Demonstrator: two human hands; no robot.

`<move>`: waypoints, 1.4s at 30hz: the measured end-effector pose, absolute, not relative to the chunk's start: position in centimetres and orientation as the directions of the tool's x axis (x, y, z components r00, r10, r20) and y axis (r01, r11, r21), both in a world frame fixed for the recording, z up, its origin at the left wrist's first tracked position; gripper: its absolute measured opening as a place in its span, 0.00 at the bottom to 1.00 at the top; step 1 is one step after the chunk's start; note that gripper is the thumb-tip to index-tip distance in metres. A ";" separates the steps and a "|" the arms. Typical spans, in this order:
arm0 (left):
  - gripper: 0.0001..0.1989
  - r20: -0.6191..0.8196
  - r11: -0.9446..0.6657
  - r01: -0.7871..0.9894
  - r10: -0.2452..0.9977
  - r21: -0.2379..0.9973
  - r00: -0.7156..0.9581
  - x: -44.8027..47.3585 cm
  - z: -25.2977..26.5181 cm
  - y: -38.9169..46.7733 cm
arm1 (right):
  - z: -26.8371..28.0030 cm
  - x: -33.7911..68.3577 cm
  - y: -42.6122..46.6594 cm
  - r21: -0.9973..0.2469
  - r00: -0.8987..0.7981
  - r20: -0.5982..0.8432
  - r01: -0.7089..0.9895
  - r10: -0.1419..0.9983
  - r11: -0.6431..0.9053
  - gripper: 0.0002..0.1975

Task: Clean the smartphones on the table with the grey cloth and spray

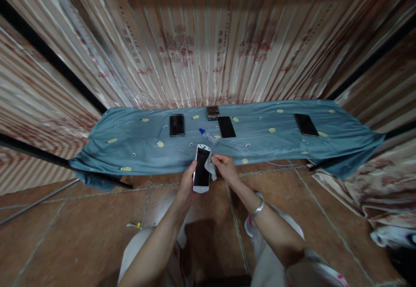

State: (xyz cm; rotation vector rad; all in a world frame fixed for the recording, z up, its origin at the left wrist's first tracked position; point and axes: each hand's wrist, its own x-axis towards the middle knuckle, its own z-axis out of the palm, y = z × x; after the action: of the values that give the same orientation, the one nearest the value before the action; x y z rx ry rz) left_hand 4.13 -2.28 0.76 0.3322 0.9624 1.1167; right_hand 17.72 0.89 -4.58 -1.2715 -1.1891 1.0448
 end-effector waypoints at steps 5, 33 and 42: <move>0.15 -0.434 0.373 -0.593 0.900 0.714 0.043 4.3 0.9 -1.9 | -4.4 17.5 0.3 -0.982 0.120 0.114 0.167 0.986 0.094 0.18; 0.18 -0.395 0.284 -0.674 0.919 0.682 -0.013 1.3 1.2 0.4 | -2.5 14.7 -4.2 -0.909 -0.296 -0.274 -0.232 0.915 -0.348 0.22; 0.27 -0.461 0.337 -0.711 0.887 0.617 0.021 1.5 1.2 0.3 | -0.2 17.1 -4.0 -0.991 -0.088 0.095 0.088 0.992 0.103 0.17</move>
State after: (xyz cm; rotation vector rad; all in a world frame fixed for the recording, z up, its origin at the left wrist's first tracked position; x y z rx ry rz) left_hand 1.47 0.34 1.20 0.2374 0.9148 1.2570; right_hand 17.15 -3.96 -0.17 -1.1607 -1.3845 1.1506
